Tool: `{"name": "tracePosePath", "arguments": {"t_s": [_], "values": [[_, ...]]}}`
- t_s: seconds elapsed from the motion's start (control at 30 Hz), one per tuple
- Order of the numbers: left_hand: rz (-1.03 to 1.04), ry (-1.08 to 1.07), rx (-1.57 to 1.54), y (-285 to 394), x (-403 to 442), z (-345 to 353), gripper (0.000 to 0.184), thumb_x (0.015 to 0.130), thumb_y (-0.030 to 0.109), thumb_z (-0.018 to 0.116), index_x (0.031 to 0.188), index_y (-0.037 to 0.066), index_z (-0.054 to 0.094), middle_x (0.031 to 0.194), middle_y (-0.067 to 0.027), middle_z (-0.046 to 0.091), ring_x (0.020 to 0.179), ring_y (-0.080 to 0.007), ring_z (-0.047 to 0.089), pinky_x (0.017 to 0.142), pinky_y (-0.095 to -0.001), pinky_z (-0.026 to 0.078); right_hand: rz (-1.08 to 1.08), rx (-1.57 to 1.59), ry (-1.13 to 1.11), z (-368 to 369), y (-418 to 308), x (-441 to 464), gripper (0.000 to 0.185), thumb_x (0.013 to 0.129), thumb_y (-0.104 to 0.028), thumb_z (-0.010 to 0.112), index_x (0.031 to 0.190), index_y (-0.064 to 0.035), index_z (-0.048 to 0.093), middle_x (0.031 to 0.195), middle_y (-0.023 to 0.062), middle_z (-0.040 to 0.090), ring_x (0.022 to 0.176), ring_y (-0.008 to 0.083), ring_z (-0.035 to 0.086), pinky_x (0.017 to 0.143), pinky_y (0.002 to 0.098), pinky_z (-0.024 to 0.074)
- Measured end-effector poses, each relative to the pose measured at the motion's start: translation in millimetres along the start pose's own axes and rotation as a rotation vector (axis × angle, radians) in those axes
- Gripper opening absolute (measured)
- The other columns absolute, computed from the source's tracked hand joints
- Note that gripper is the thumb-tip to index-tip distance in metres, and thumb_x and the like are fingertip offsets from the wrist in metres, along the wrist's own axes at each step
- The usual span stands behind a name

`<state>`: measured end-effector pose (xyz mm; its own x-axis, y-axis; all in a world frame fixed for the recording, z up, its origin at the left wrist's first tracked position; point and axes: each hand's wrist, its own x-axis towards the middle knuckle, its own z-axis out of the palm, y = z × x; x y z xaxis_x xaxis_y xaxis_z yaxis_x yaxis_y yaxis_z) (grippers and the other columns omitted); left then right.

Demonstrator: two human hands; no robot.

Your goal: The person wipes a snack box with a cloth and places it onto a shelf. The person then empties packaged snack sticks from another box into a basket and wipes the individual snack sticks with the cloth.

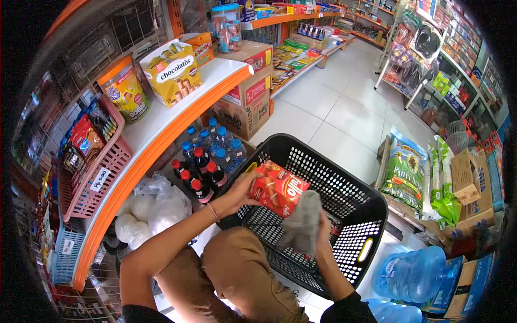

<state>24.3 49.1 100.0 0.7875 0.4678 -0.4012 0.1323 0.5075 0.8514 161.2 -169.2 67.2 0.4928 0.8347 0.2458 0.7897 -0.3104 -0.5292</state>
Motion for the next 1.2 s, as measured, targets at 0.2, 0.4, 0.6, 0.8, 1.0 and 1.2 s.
{"name": "tracePosePath", "arguments": {"t_s": [0.2, 0.4, 0.6, 0.8, 1.0, 1.2], "values": [[-0.063, 0.002, 0.148, -6, -3, 8, 0.054, 0.093, 0.045, 0.06, 0.135, 0.013, 0.046, 0.123, -0.0069, 0.06, 0.107, -0.0207, 0.064, 0.086, -0.0432, 0.057, 0.125, 0.695, -0.24, 81, 40, -39, 0.041, 0.088, -0.016, 0.055, 0.125, -0.0005, 0.052, 0.115, 0.0183, 0.061, 0.108, 0.0323, 0.057, 0.097, 0.0436, 0.0433], [-0.031, -0.097, 0.392, -8, -6, 36, 0.064, 0.087, 0.052, 0.07, 0.124, 0.01, 0.041, 0.104, -0.0074, 0.057, 0.09, -0.0137, 0.061, 0.065, -0.0288, 0.054, -0.119, 0.259, -0.506, 90, 46, -66, 0.049, 0.084, -0.017, 0.06, 0.129, -0.0007, 0.051, 0.123, 0.021, 0.058, 0.117, 0.0404, 0.052, 0.103, 0.0474, 0.04], [0.196, -0.249, 0.567, -6, -12, 61, 0.071, 0.087, 0.051, 0.07, 0.13, 0.003, 0.039, 0.12, -0.0146, 0.054, 0.111, -0.0201, 0.054, 0.093, -0.0338, 0.048, -0.222, 0.069, -0.432, 84, 57, -61, 0.051, 0.083, -0.019, 0.061, 0.131, -0.0018, 0.049, 0.126, 0.0219, 0.055, 0.12, 0.0419, 0.05, 0.104, 0.0492, 0.038], [0.202, -0.295, 0.602, -20, -18, 60, 0.076, 0.086, 0.051, 0.071, 0.128, -0.001, 0.036, 0.122, -0.0179, 0.053, 0.115, -0.022, 0.054, 0.093, -0.0348, 0.05, -0.135, 0.163, -0.331, 62, 46, -43, 0.053, 0.084, -0.021, 0.06, 0.133, -0.0025, 0.048, 0.129, 0.0217, 0.053, 0.122, 0.0414, 0.048, 0.105, 0.0498, 0.0364], [0.03, -0.474, 0.44, -6, -25, 57, 0.066, 0.095, 0.044, 0.062, 0.139, 0.007, 0.03, 0.133, -0.0118, 0.044, 0.12, -0.018, 0.049, 0.095, -0.0355, 0.05, -0.085, 0.25, -0.316, 53, 46, -39, 0.055, 0.085, -0.022, 0.06, 0.135, -0.0032, 0.046, 0.132, 0.0216, 0.051, 0.125, 0.0409, 0.046, 0.107, 0.0504, 0.0348], [0.113, -0.437, 0.496, 3, -25, 46, 0.083, 0.093, 0.048, 0.064, 0.147, 0.0, 0.022, 0.137, -0.0191, 0.043, 0.124, -0.0242, 0.05, 0.093, -0.0413, 0.054, -0.02, 0.362, -0.432, 42, 61, -35, 0.057, 0.086, -0.024, 0.06, 0.137, -0.0039, 0.045, 0.135, 0.0214, 0.049, 0.127, 0.0404, 0.044, 0.108, 0.051, 0.0332]]}}
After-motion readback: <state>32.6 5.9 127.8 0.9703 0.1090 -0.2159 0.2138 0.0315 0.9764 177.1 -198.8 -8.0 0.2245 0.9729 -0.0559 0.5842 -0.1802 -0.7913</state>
